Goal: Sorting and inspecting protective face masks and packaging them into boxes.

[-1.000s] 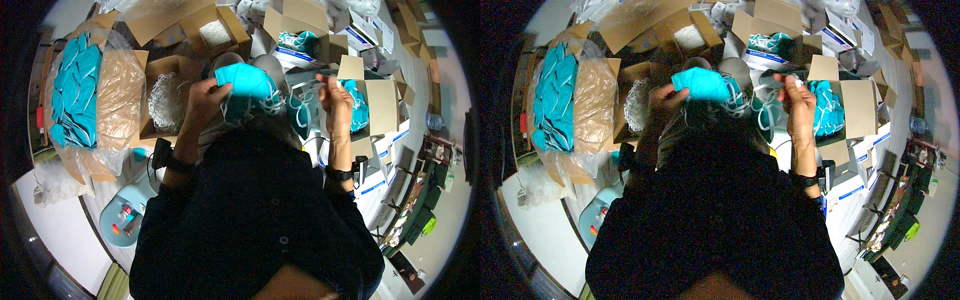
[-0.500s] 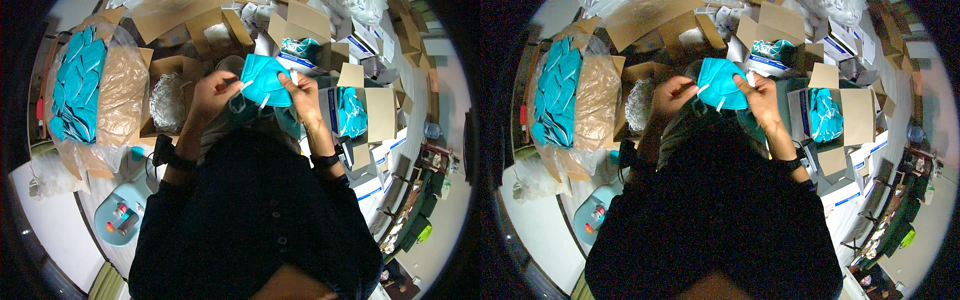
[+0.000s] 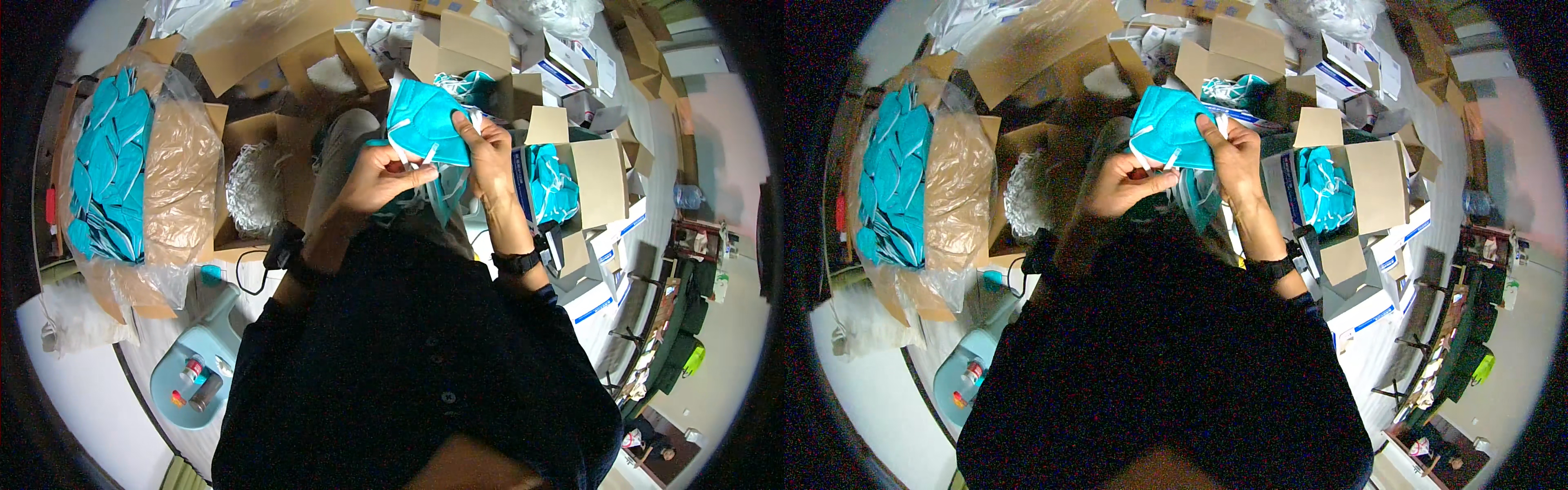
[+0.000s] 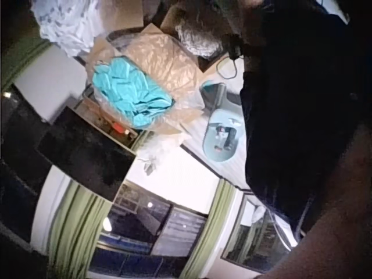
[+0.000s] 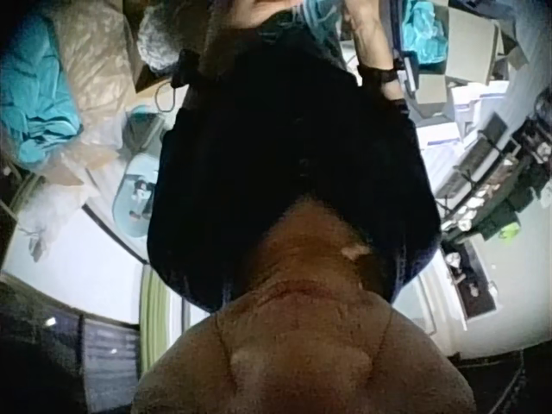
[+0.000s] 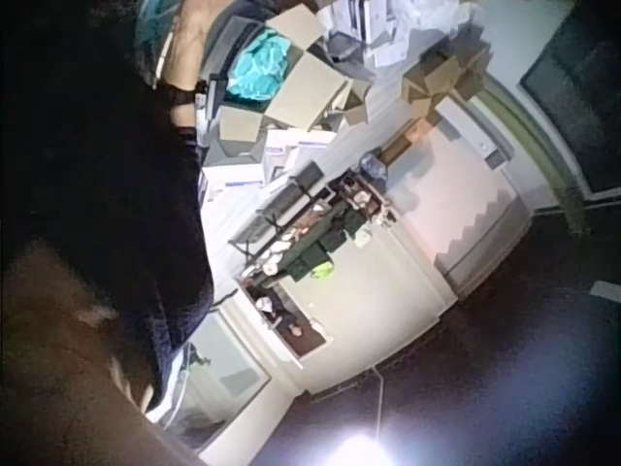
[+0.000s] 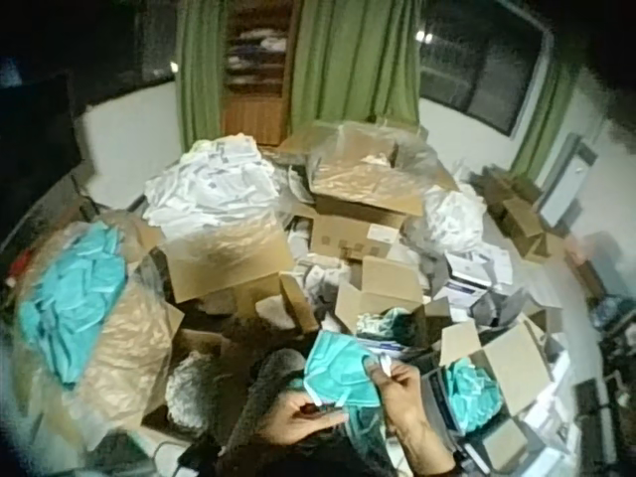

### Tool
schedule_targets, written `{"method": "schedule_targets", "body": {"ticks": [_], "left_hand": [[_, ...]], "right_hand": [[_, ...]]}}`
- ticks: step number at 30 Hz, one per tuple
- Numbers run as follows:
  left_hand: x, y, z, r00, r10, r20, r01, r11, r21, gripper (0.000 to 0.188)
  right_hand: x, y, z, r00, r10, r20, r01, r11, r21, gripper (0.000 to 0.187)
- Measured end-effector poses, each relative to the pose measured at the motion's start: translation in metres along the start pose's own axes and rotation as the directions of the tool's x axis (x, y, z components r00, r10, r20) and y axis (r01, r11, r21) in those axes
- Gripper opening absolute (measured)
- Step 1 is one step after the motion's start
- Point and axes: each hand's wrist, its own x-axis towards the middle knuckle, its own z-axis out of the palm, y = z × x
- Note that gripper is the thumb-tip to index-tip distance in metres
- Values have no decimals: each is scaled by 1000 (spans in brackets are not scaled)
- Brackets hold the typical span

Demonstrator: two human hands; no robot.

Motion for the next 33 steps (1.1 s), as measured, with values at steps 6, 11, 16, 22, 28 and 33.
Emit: {"method": "schedule_targets", "body": {"ticks": [6,11,16,22,28,33], "left_hand": [[-18,49,-8,1000,12,-12,-9,975,222,22],[-31,44,-30,932,31,-361,-91,985,-149,33],[0,50,-21,953,-274,-129,285,956,74,32],[8,27,-8,981,-129,141,65,919,390,24],[7,40,11,978,-174,118,100,879,466,19],[-1,44,2,980,-115,164,40,914,403,14]], "right_hand": [[23,14,-47,993,-101,-67,88,981,-175,17],[25,8,-73,984,-142,-107,99,937,-335,22],[24,11,-90,911,-364,-193,17,500,-866,30],[15,10,-38,843,-470,262,515,846,-140,19],[-24,-16,-17,834,-22,551,348,796,-496,25],[-20,-8,-11,741,88,665,166,937,-308,29]]}}
